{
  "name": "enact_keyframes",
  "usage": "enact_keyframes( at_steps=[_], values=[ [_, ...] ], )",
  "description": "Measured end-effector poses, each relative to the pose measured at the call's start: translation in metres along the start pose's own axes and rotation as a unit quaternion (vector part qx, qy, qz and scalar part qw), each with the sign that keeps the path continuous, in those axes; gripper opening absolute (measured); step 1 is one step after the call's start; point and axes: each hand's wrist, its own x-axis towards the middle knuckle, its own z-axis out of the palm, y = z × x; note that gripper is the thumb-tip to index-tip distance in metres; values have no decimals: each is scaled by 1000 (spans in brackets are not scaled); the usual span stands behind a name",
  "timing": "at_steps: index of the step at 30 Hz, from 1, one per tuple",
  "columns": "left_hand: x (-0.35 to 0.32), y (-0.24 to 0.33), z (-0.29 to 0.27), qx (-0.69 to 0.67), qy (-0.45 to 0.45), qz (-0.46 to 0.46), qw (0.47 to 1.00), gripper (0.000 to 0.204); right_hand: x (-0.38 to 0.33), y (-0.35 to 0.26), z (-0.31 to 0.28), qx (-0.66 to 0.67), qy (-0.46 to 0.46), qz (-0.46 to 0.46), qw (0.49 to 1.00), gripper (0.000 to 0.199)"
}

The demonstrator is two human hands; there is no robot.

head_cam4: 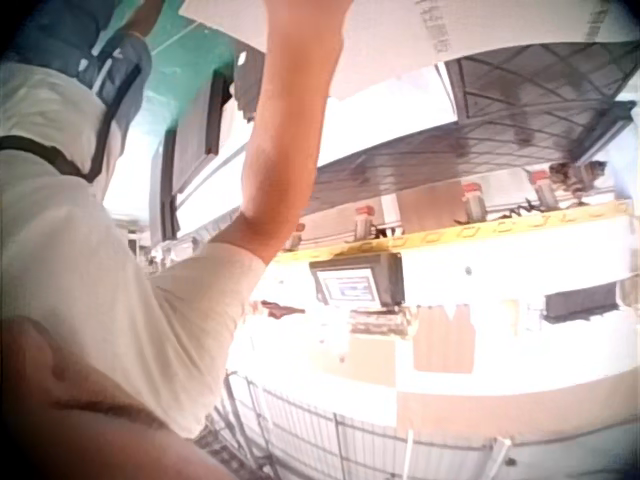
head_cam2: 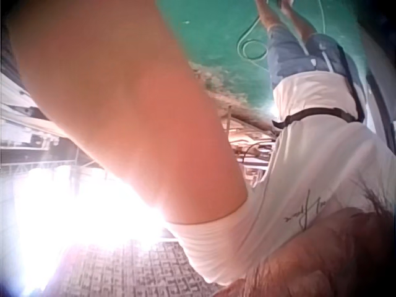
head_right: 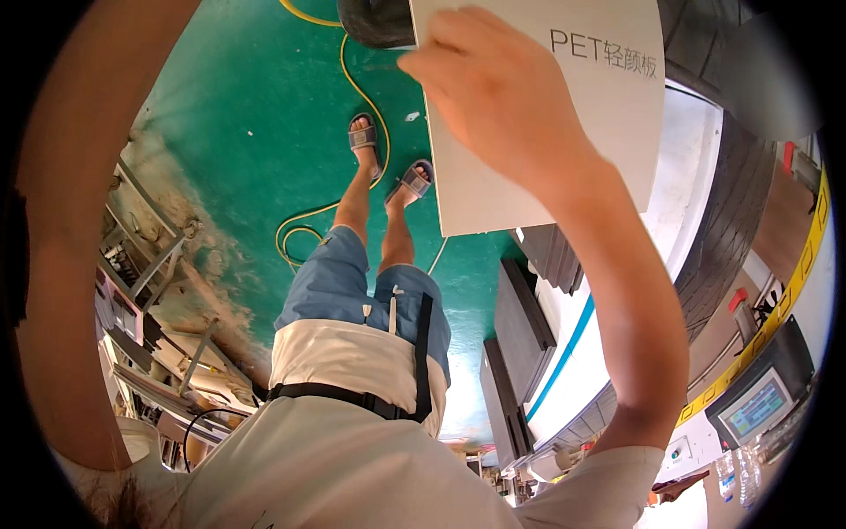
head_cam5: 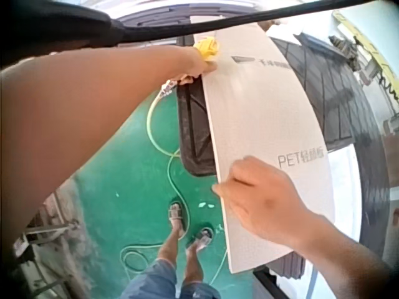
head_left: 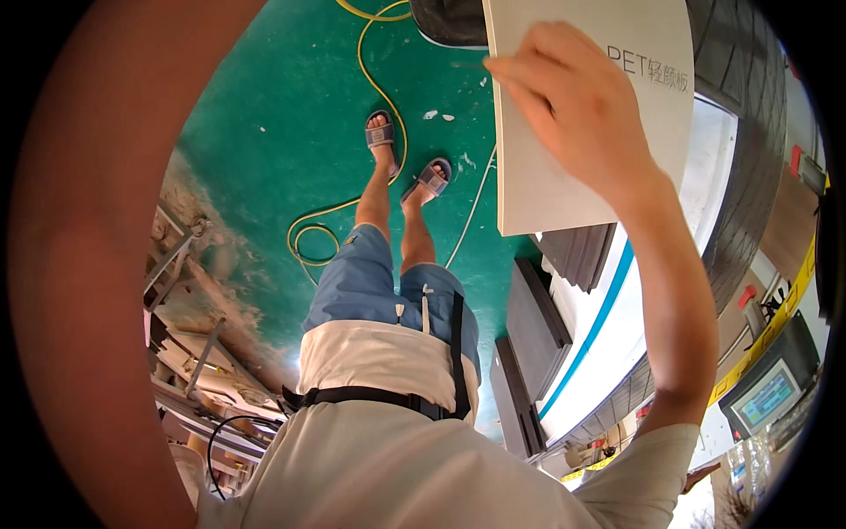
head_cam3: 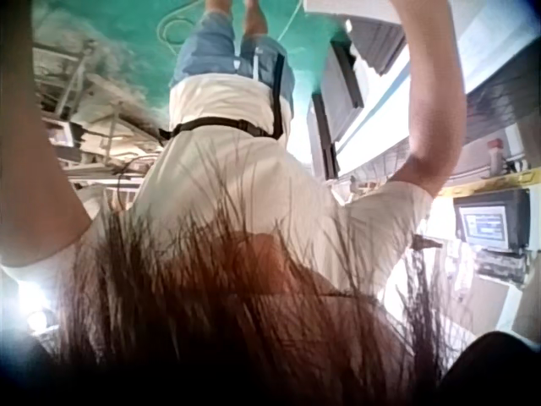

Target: The person picks up large white rectangular boards from a stack and places them on a workbench. They use a yellow handheld tool to heat the surface of the board and then peel off a protective film layer. The person repeats this process for multiple boards, stacking the finished ones nearby.

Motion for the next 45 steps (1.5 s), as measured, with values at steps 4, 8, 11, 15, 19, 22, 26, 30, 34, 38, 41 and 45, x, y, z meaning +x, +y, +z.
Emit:
enact_keyframes(
  at_steps=[4,8,11,15,19,22,26,30,34,38,41,45],
  values=[
    [-2,-9,-2,14,10,-4,1000,48,-33,-28,5,33,-107,12,994,15],
    [1,0,2,30,16,15,999,46,-167,-110,9,122,-241,23,963,26],
    [5,6,6,54,24,36,998,45,-198,-134,3,196,-154,218,943,22],
    [13,-3,-2,197,80,120,970,44,-168,-129,2,151,126,381,904,21],
    [-39,41,-3,202,155,153,955,42,-133,-131,12,136,242,485,829,24],
    [-46,63,40,259,261,186,911,30,-118,-127,27,46,232,415,878,29],
    [-66,81,43,236,261,212,912,28,-137,-91,24,-64,229,385,892,15],
    [-71,85,48,200,295,229,906,26,-225,0,-34,-115,259,502,817,6],
    [-53,77,52,223,290,204,908,26,-297,39,-85,-102,282,592,748,8],
    [-54,82,51,208,298,218,906,26,-263,18,-85,-37,279,526,803,13],
    [-59,81,52,211,287,206,911,26,-256,16,-75,-83,262,450,850,13],
    [-57,77,51,219,305,207,903,27,-254,21,-81,-160,215,390,881,15]
  ],
)
